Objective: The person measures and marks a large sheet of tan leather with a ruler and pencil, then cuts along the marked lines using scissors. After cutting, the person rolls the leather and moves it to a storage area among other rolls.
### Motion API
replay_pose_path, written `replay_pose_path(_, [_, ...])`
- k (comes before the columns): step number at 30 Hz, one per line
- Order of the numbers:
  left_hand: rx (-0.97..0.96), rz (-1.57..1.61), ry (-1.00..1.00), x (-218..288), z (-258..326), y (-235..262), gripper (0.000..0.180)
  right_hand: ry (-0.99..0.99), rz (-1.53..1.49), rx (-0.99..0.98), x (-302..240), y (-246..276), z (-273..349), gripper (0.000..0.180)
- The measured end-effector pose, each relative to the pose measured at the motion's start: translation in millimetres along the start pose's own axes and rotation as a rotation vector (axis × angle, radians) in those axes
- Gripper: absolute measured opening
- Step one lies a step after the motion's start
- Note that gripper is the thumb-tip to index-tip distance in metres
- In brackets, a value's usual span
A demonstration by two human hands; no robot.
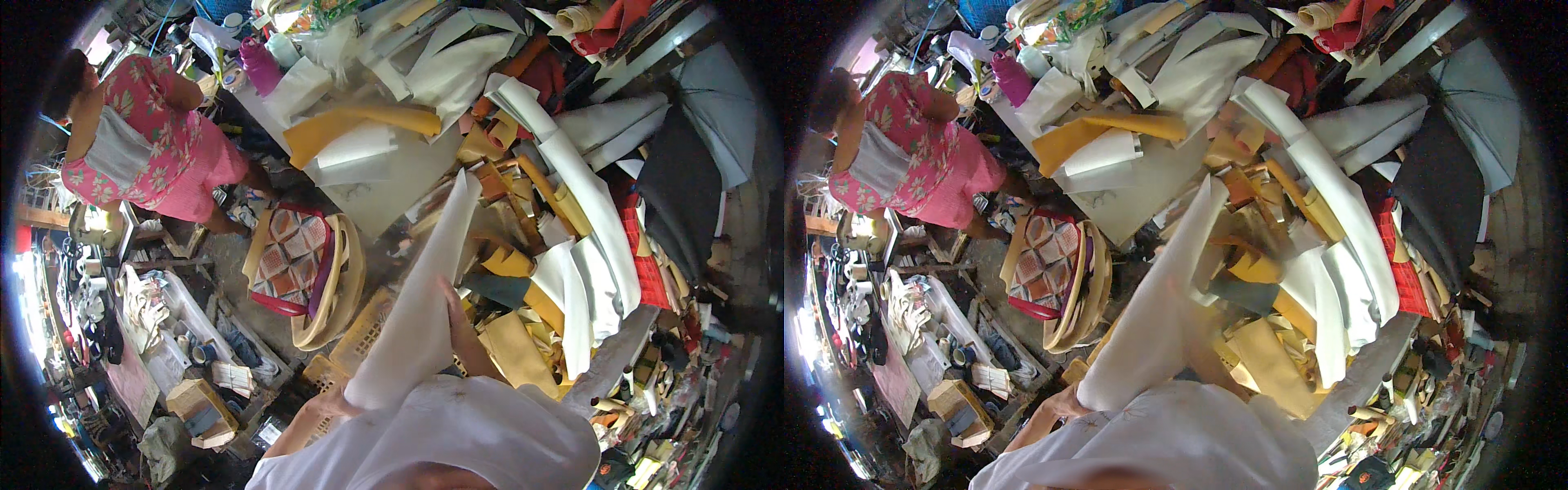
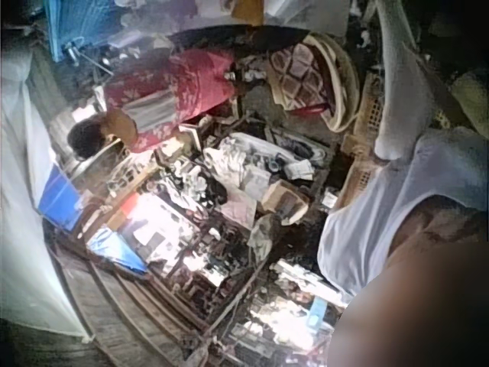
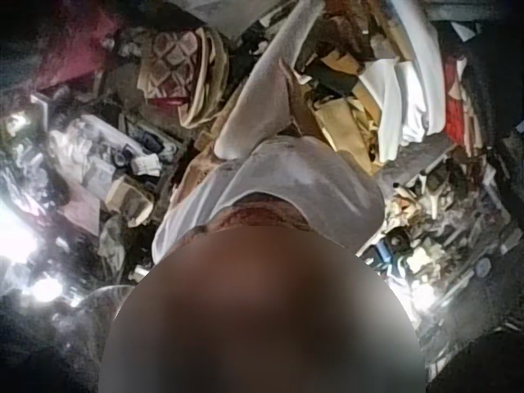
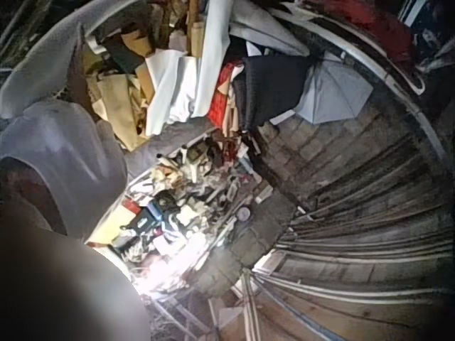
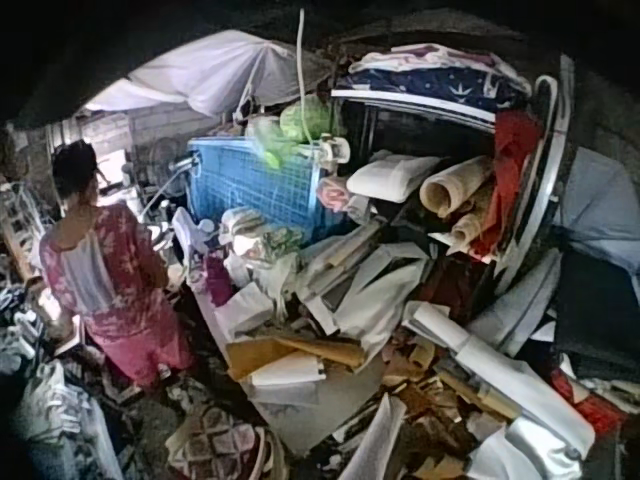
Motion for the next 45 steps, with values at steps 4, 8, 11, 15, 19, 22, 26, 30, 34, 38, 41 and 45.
replay_pose_path(4, [0.007, -0.030, -0.014, 3.8, -9.8, 2.1, 0.090, 0.051, -0.056, -0.075, -37.8, -50.4, 1.5, 0.053])
replay_pose_path(8, [0.029, -0.069, -0.034, 2.8, -11.5, 8.2, 0.090, 0.173, 0.330, 0.229, -91.1, -56.1, -30.3, 0.056])
replay_pose_path(11, [0.082, -0.108, -0.059, 0.1, -7.9, 12.0, 0.090, 0.238, 0.322, 0.278, -134.3, -39.0, -78.7, 0.059])
replay_pose_path(15, [0.231, -0.147, -0.206, 15.3, -17.3, 16.6, 0.091, 0.451, 0.326, 0.333, -197.8, 1.1, -161.3, 0.065])
replay_pose_path(19, [0.352, -0.170, -0.414, 58.4, -61.3, 21.8, 0.086, 0.679, 0.312, 0.408, -243.4, 47.6, -202.6, 0.062])
replay_pose_path(22, [0.228, -0.068, -0.498, 100.2, -115.8, 11.2, 0.086, 0.763, 0.508, 0.361, -316.5, 63.6, -242.5, 0.067])
replay_pose_path(26, [0.059, 0.240, -0.569, 175.7, -199.1, -4.1, 0.080, 0.628, 0.451, 0.347, -408.2, 94.9, -290.9, 0.070])
replay_pose_path(30, [-0.055, 0.240, -0.731, 274.5, -317.2, -4.1, 0.080, 0.723, 0.559, 0.397, -409.4, 124.8, -272.1, 0.070])
replay_pose_path(34, [0.097, 0.071, -0.604, 315.7, -420.3, -10.0, 0.094, 0.787, 0.411, 0.389, -277.3, 164.2, -212.1, 0.041])
replay_pose_path(38, [0.109, -0.012, -0.999, 340.3, -413.7, -6.9, 0.080, 0.677, 0.490, 0.593, -86.9, 210.8, -111.0, 0.029])
replay_pose_path(41, [0.211, -0.149, -0.949, 335.4, -431.8, 11.8, 0.085, 0.520, -0.125, 0.558, 65.6, 231.8, -27.1, 0.023])
replay_pose_path(45, [0.293, -0.361, -0.708, 306.7, -492.2, 34.9, 0.093, 0.044, 0.339, 0.811, 201.0, 258.2, 110.4, 0.033])
Point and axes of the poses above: each hand's wrist, its own z-axis away from the middle knuckle, its own y-axis out of the back of the hand, x = y × z, the point moved 7 cm from there along -z, towards the middle knuckle, and after that the axes turned 13 degrees about z, right-handed, at the moved point
